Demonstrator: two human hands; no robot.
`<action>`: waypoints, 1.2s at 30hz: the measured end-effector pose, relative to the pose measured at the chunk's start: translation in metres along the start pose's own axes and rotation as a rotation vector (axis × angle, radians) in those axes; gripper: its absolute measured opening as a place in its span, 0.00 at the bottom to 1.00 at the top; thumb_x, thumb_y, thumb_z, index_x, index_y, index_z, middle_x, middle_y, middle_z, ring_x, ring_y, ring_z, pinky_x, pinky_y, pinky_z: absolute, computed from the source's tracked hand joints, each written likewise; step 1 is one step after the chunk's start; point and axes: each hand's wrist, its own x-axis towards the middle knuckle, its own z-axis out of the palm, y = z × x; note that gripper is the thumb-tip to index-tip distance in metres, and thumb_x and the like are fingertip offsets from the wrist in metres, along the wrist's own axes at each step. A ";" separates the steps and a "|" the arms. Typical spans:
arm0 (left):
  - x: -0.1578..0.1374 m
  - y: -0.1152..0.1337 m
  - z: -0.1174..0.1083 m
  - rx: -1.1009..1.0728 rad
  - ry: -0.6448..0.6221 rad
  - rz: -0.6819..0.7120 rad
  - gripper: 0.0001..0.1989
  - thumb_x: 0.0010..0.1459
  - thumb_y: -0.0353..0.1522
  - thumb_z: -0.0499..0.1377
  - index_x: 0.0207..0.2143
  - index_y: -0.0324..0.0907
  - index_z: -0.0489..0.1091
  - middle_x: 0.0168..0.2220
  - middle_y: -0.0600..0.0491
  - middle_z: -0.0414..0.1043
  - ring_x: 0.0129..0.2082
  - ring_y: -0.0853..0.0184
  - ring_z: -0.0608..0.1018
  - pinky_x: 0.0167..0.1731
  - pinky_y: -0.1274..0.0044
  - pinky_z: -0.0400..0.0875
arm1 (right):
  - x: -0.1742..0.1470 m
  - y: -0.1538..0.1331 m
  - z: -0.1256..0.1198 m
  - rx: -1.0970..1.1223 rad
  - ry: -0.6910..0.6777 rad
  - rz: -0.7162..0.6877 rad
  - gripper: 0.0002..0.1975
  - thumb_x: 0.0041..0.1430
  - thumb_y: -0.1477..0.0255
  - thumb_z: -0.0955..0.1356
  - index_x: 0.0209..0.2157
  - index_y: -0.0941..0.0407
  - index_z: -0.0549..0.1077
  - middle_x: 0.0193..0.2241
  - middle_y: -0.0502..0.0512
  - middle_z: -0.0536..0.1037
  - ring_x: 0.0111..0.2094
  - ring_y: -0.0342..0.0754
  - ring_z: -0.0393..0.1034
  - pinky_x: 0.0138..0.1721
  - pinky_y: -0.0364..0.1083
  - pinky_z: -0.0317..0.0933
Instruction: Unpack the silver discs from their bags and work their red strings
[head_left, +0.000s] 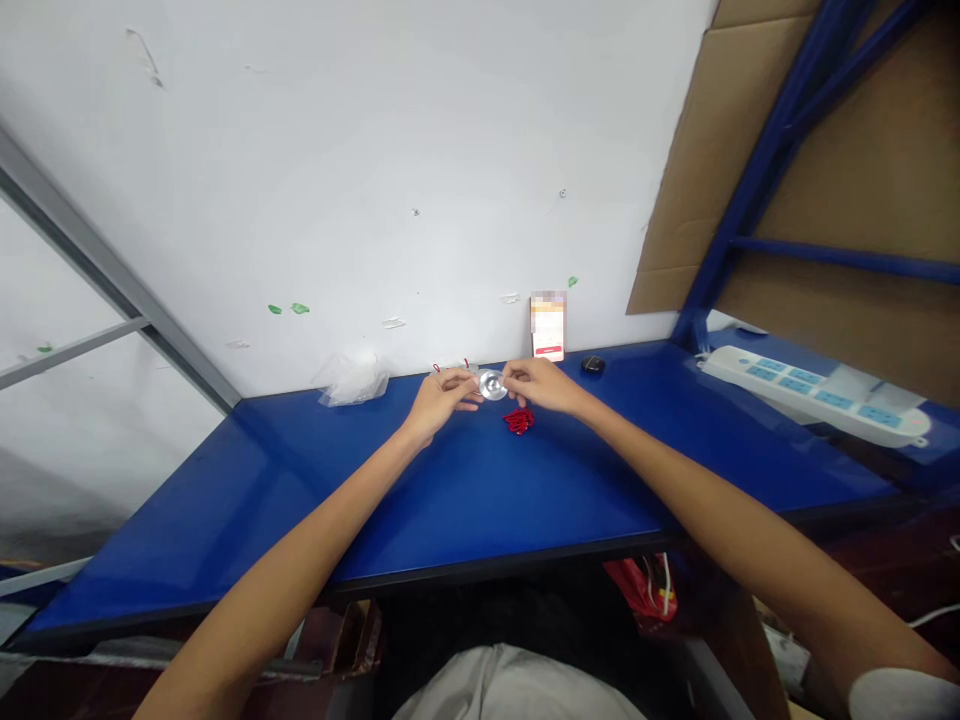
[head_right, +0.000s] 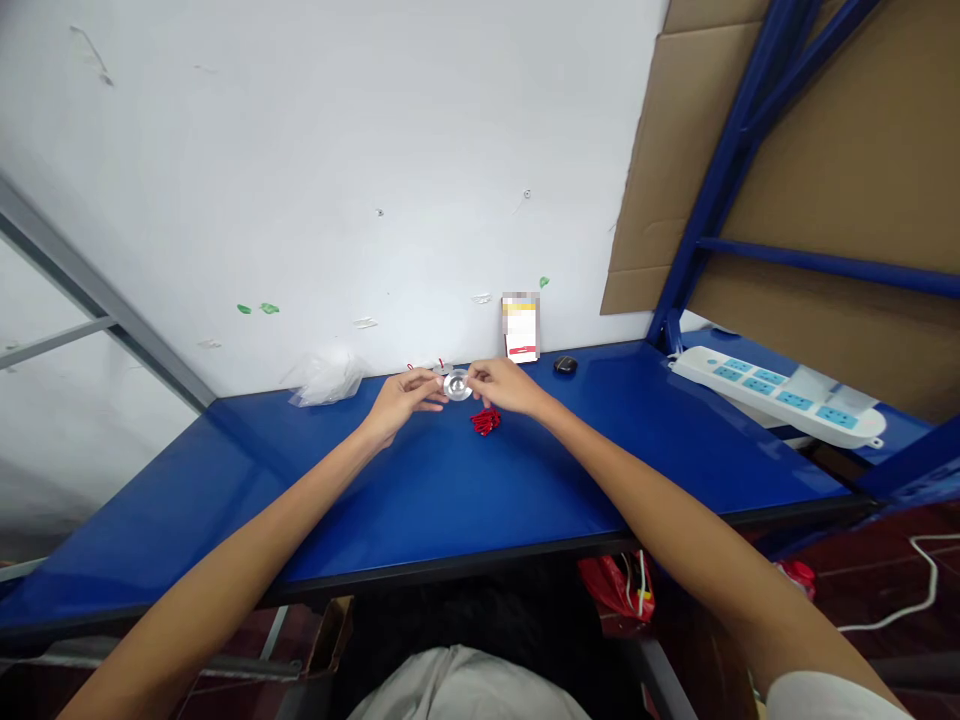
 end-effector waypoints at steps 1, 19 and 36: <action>0.002 0.000 -0.002 0.016 0.004 0.002 0.20 0.60 0.46 0.70 0.43 0.39 0.79 0.42 0.44 0.83 0.40 0.59 0.85 0.40 0.69 0.83 | 0.002 0.006 -0.006 -0.020 0.052 0.038 0.10 0.66 0.65 0.67 0.32 0.55 0.74 0.26 0.51 0.81 0.24 0.45 0.73 0.29 0.43 0.61; 0.021 -0.029 -0.040 0.803 0.112 0.266 0.13 0.69 0.37 0.56 0.46 0.44 0.79 0.43 0.46 0.81 0.44 0.57 0.82 0.51 0.65 0.76 | 0.006 0.038 -0.052 -0.645 0.163 0.339 0.36 0.74 0.46 0.57 0.24 0.56 0.76 0.31 0.67 0.81 0.33 0.57 0.74 0.33 0.49 0.54; 0.035 -0.058 -0.058 0.910 -0.093 0.203 0.30 0.72 0.49 0.53 0.66 0.42 0.73 0.72 0.40 0.63 0.76 0.48 0.58 0.74 0.54 0.48 | -0.007 -0.016 0.000 -0.531 0.147 -0.002 0.28 0.73 0.57 0.63 0.18 0.54 0.66 0.17 0.53 0.68 0.21 0.47 0.60 0.28 0.49 0.44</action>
